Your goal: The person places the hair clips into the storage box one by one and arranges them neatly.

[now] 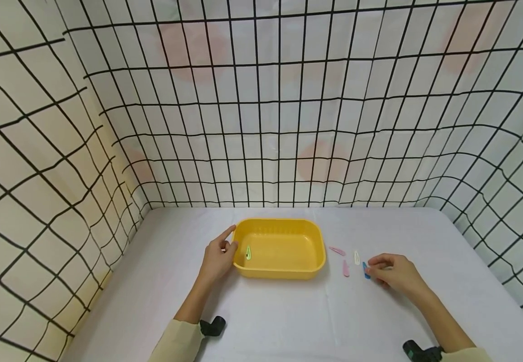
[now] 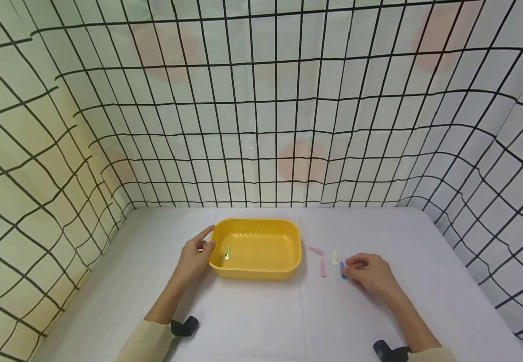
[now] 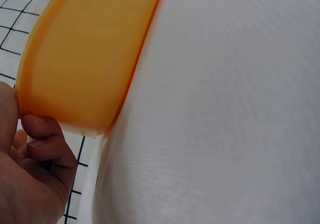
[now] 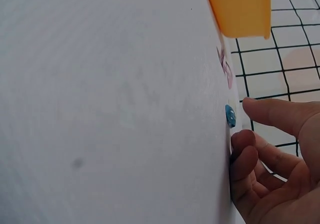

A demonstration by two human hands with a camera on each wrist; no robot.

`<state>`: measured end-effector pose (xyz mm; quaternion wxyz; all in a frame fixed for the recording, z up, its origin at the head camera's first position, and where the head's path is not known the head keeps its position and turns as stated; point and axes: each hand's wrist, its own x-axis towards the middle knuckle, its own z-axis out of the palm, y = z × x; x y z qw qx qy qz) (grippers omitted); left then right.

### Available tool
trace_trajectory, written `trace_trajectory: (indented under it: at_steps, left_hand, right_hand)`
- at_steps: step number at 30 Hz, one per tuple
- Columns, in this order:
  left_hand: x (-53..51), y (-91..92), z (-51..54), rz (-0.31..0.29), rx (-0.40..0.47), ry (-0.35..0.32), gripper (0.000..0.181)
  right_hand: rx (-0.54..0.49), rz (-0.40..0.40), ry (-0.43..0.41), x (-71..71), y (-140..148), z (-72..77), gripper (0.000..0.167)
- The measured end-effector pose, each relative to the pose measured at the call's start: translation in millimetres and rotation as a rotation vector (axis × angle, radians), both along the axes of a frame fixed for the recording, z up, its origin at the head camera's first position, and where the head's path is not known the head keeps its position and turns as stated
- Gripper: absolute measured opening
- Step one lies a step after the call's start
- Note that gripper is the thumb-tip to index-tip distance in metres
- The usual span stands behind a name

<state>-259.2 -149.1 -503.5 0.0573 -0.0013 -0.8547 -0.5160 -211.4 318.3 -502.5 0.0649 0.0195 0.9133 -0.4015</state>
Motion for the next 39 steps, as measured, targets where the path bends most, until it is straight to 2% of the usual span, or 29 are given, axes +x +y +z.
trace_trajectory:
  at_steps: [9, 14, 24, 39]
  left_hand:
    - [-0.8, -0.2, 0.8, -0.005, -0.009, 0.009, 0.049]
    - [-1.6, -0.4, 1.4, -0.004, -0.008, 0.005, 0.049]
    - [-1.6, -1.3, 1.7, -0.004, 0.004, 0.001, 0.049]
    - [1.0, -2.3, -0.1, -0.021, 0.016, 0.016, 0.05]
  right_hand:
    - [0.111, 0.011, 0.061, -0.6, -4.4, 0.4, 0.039]
    - [0.139, 0.013, 0.094, -2.2, -5.0, -2.3, 0.036]
    - [0.161, 0.019, 0.092, -1.0, -6.8, -2.3, 0.035]
    - [0.17, 0.046, 0.078, -0.3, -7.9, 1.4, 0.018]
